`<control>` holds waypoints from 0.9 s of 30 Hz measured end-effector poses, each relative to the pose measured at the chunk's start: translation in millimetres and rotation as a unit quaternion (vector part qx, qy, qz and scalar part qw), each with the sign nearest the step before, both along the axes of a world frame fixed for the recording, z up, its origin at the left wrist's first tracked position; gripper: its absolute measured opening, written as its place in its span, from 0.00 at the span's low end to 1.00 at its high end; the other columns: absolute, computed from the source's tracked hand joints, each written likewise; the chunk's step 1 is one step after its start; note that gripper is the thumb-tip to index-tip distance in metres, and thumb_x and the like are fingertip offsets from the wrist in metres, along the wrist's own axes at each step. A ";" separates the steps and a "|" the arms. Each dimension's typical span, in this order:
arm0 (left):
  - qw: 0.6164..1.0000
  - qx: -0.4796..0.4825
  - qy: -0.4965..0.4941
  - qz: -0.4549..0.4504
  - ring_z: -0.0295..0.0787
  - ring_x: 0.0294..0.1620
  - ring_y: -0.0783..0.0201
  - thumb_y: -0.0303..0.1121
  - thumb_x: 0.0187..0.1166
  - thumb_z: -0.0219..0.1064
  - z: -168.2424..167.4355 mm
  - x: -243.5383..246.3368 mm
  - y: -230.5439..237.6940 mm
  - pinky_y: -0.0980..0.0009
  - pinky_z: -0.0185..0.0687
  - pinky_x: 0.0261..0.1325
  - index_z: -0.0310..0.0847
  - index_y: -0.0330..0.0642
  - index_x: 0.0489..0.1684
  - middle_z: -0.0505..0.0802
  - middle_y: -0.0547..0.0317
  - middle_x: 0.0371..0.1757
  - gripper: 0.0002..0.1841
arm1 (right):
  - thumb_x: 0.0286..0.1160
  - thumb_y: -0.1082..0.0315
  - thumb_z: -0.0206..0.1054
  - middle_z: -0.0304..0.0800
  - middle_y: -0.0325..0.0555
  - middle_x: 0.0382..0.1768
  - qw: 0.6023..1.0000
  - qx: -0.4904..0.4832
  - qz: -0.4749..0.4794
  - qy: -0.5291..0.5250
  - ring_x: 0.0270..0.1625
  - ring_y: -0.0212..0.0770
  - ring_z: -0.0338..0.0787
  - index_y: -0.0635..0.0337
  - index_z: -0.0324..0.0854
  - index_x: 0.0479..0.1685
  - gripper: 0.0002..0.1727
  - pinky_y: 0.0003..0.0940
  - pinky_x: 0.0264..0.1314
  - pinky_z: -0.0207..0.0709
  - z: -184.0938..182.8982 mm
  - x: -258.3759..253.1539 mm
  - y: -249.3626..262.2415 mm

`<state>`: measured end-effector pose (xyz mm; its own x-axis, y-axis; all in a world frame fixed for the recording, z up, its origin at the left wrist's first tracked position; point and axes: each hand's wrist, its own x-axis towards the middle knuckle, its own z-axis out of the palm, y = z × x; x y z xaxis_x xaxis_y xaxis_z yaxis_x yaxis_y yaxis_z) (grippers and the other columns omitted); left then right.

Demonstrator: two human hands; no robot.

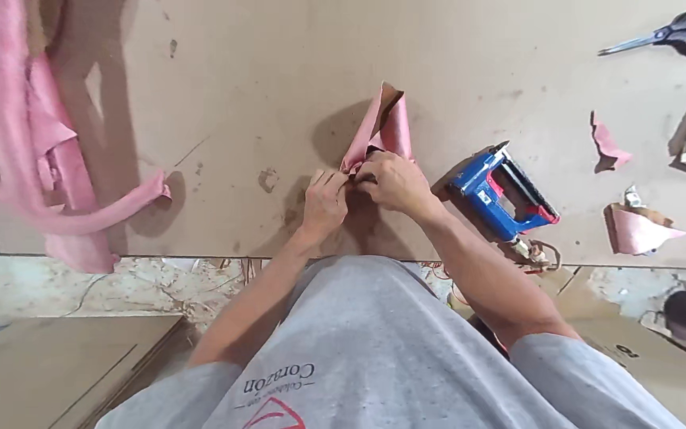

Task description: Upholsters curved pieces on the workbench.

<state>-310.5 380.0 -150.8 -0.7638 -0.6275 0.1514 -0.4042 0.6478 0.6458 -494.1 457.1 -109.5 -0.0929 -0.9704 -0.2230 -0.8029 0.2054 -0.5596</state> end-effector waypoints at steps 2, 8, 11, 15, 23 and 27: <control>1.000 -0.001 0.014 0.007 0.90 0.52 0.51 0.25 0.79 0.64 -2.1 -0.6 1.7 0.58 0.86 0.59 0.91 0.36 0.43 0.94 0.49 0.46 0.08 | 0.74 0.60 0.68 0.94 0.45 0.48 1.000 -0.009 -0.027 -0.007 0.57 0.50 0.91 0.49 0.94 0.42 0.09 0.61 0.59 0.78 -5.8 5.2 3.3; 0.999 -0.006 0.011 0.035 0.90 0.52 0.51 0.26 0.78 0.66 -5.6 -7.8 2.3 0.58 0.86 0.59 0.90 0.36 0.40 0.95 0.49 0.46 0.07 | 0.70 0.61 0.67 0.95 0.41 0.44 0.996 -0.024 -0.084 0.002 0.54 0.45 0.90 0.48 0.94 0.39 0.10 0.56 0.64 0.73 -19.5 11.8 -1.3; 0.999 -0.009 -0.025 0.045 0.91 0.52 0.49 0.27 0.80 0.64 4.9 -11.4 6.5 0.55 0.85 0.60 0.90 0.35 0.43 0.94 0.47 0.46 0.08 | 0.75 0.60 0.67 0.96 0.41 0.44 0.991 -0.012 -0.128 -0.049 0.52 0.45 0.93 0.48 0.94 0.44 0.10 0.58 0.62 0.80 -1.7 -0.1 -8.8; 0.995 -0.012 -0.061 0.084 0.91 0.56 0.49 0.32 0.83 0.61 6.2 -13.7 17.3 0.54 0.85 0.64 0.89 0.36 0.43 0.94 0.47 0.49 0.11 | 0.83 0.61 0.63 0.91 0.49 0.58 0.946 -0.124 -0.299 0.003 0.60 0.42 0.90 0.55 0.89 0.62 0.17 0.44 0.67 0.83 62.5 -57.7 60.6; 0.997 -0.019 -0.052 0.059 0.90 0.57 0.47 0.33 0.82 0.64 0.8 -12.6 12.6 0.52 0.84 0.65 0.88 0.38 0.53 0.93 0.46 0.50 0.12 | 0.67 0.44 0.79 0.73 0.72 0.74 0.914 0.124 -0.357 0.150 0.72 0.78 0.75 0.50 0.58 0.92 0.52 0.77 0.62 0.73 1.7 -72.7 210.3; 0.998 -0.007 -0.059 0.030 0.90 0.56 0.46 0.38 0.84 0.64 1.1 -8.7 3.8 0.51 0.86 0.61 0.88 0.45 0.64 0.93 0.45 0.53 0.16 | 0.66 0.59 0.76 0.86 0.72 0.61 0.910 0.159 -0.358 0.137 0.56 0.78 0.87 0.54 0.64 0.89 0.45 0.82 0.50 0.75 25.3 -78.3 201.7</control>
<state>-319.2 383.9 -149.7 -0.7381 -0.6708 0.0728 -0.5147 0.6294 0.5822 -572.4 658.8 -84.2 -0.7704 -0.5299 -0.3546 -0.5001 0.8472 -0.1793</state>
